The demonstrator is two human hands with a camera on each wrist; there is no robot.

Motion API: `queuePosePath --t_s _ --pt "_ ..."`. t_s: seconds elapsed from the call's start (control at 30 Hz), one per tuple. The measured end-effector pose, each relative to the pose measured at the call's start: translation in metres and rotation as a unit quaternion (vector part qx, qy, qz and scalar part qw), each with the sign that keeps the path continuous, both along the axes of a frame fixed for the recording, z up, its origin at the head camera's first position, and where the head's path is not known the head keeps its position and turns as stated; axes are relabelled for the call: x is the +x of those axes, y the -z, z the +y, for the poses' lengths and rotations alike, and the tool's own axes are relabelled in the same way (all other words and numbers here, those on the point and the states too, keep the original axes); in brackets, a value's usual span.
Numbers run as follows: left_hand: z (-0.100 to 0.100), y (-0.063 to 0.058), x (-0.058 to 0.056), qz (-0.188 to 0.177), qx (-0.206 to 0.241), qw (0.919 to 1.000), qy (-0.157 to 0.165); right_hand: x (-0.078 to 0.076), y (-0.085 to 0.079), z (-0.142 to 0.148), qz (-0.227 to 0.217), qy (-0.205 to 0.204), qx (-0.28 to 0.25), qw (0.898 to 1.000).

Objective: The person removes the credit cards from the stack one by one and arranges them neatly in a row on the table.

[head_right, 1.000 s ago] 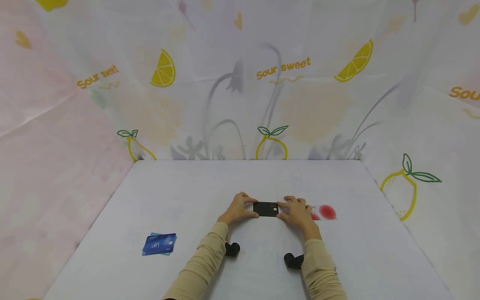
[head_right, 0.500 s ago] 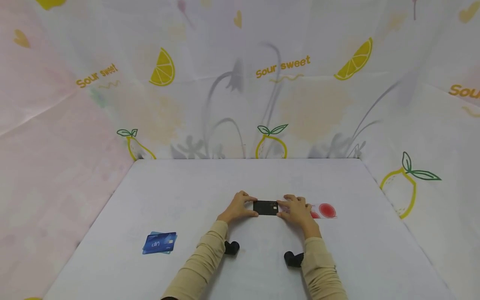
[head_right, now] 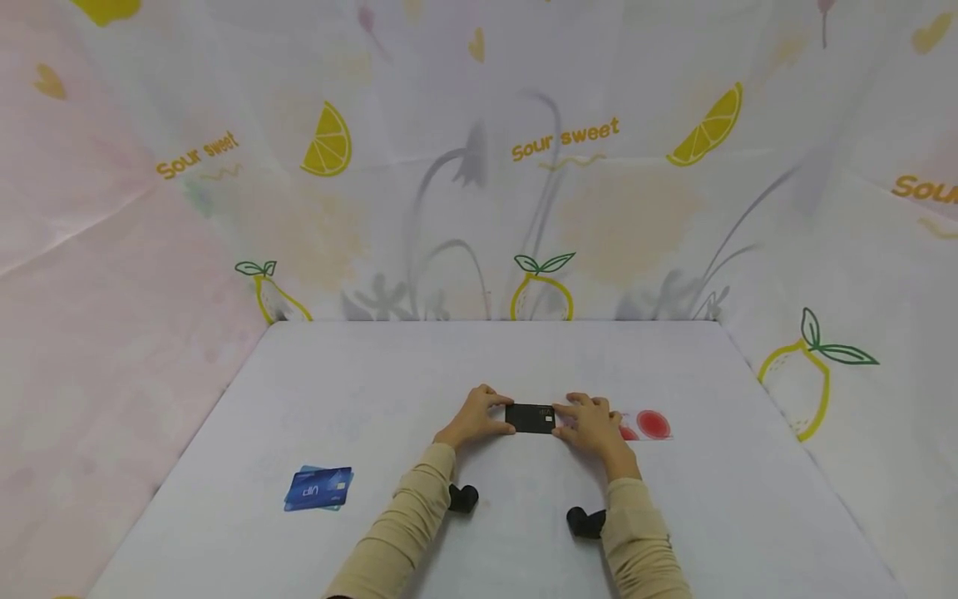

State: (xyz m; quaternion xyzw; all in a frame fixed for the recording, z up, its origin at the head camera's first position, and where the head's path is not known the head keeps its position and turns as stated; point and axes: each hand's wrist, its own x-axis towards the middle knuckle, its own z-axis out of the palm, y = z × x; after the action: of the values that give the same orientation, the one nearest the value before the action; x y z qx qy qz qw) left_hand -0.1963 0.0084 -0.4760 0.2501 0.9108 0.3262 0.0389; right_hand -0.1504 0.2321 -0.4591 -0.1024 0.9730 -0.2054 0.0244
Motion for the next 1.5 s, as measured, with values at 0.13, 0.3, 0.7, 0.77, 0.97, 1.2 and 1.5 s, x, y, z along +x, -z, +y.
queuePosePath --t_s 0.13,0.3,0.7,0.77,0.97,1.2,1.5 --pt "-0.001 0.001 0.000 0.008 0.000 1.0000 -0.004 0.000 -0.001 -0.001 0.005 -0.003 0.005 1.000" --pt "-0.002 0.003 0.002 0.007 0.005 0.9999 -0.011 0.000 -0.001 -0.003 0.002 -0.001 0.003 1.000" --pt "-0.014 0.005 0.009 0.007 0.091 0.9958 0.007 0.001 0.005 -0.012 0.143 0.029 -0.098 0.984" --pt "-0.018 0.005 0.011 0.000 0.131 0.9913 0.004 0.003 0.005 -0.015 0.194 0.025 -0.145 0.970" --pt "-0.026 0.000 0.024 0.009 0.220 0.9754 0.000 0.009 0.004 -0.027 0.182 0.045 -0.260 0.947" --pt "-0.039 -0.033 0.045 -0.001 0.289 0.9571 0.020 0.014 -0.003 -0.038 0.142 0.029 -0.313 0.939" --pt "-0.056 -0.043 0.057 -0.015 0.298 0.9545 -0.001 0.019 -0.002 -0.056 0.152 -0.021 -0.359 0.921"
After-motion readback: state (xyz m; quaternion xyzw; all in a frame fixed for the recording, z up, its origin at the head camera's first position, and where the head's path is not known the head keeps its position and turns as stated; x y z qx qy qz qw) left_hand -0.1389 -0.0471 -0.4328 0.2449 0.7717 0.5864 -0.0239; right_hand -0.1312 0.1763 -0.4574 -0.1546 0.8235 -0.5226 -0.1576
